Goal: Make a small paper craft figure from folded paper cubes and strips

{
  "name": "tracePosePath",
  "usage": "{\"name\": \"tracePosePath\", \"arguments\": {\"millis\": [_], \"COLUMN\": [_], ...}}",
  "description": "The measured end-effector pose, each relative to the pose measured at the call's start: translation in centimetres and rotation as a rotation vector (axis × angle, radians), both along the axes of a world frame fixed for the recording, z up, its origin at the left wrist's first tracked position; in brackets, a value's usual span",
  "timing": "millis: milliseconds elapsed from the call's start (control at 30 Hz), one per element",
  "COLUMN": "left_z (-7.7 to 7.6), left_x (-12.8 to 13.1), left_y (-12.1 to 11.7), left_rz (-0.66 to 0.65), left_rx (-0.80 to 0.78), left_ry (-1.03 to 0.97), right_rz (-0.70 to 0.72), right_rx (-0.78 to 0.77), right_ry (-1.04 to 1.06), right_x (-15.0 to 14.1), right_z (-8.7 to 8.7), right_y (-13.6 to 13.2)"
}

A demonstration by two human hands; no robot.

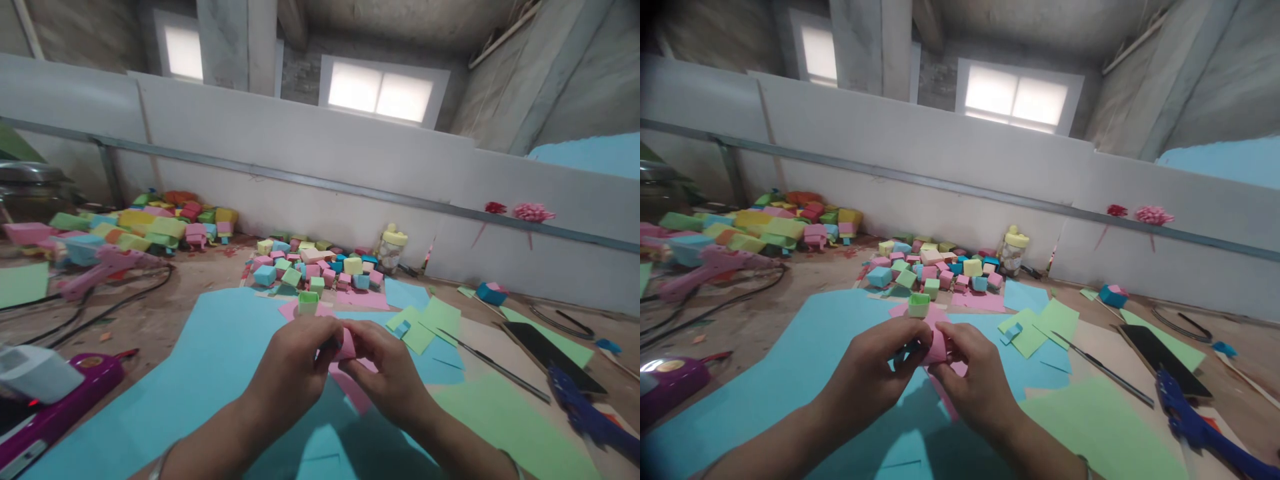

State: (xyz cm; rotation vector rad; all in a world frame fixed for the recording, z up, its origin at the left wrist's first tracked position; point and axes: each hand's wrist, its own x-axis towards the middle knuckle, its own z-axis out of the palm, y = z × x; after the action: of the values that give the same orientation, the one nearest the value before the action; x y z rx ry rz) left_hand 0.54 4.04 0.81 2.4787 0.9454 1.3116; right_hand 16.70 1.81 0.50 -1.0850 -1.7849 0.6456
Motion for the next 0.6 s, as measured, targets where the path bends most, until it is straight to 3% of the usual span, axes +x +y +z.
{"name": "tracePosePath", "arguments": {"millis": [200, 400, 600], "left_z": [0.3, 0.4, 0.3], "left_x": [-0.3, 0.1, 0.1], "left_y": [0.3, -0.1, -0.1], "left_rz": [-0.026, -0.045, 0.105], "left_rx": [0.034, 0.050, 0.217], "left_ry": [0.038, -0.087, 0.039], "right_rz": [-0.014, 0.035, 0.114], "right_rx": [-0.016, -0.042, -0.104], "right_ry": [0.057, 0.136, 0.142], "right_x": [-0.1, -0.3, -0.5], "right_z": [-0.9, -1.2, -1.5], "right_y": [0.2, -0.1, -1.0]}}
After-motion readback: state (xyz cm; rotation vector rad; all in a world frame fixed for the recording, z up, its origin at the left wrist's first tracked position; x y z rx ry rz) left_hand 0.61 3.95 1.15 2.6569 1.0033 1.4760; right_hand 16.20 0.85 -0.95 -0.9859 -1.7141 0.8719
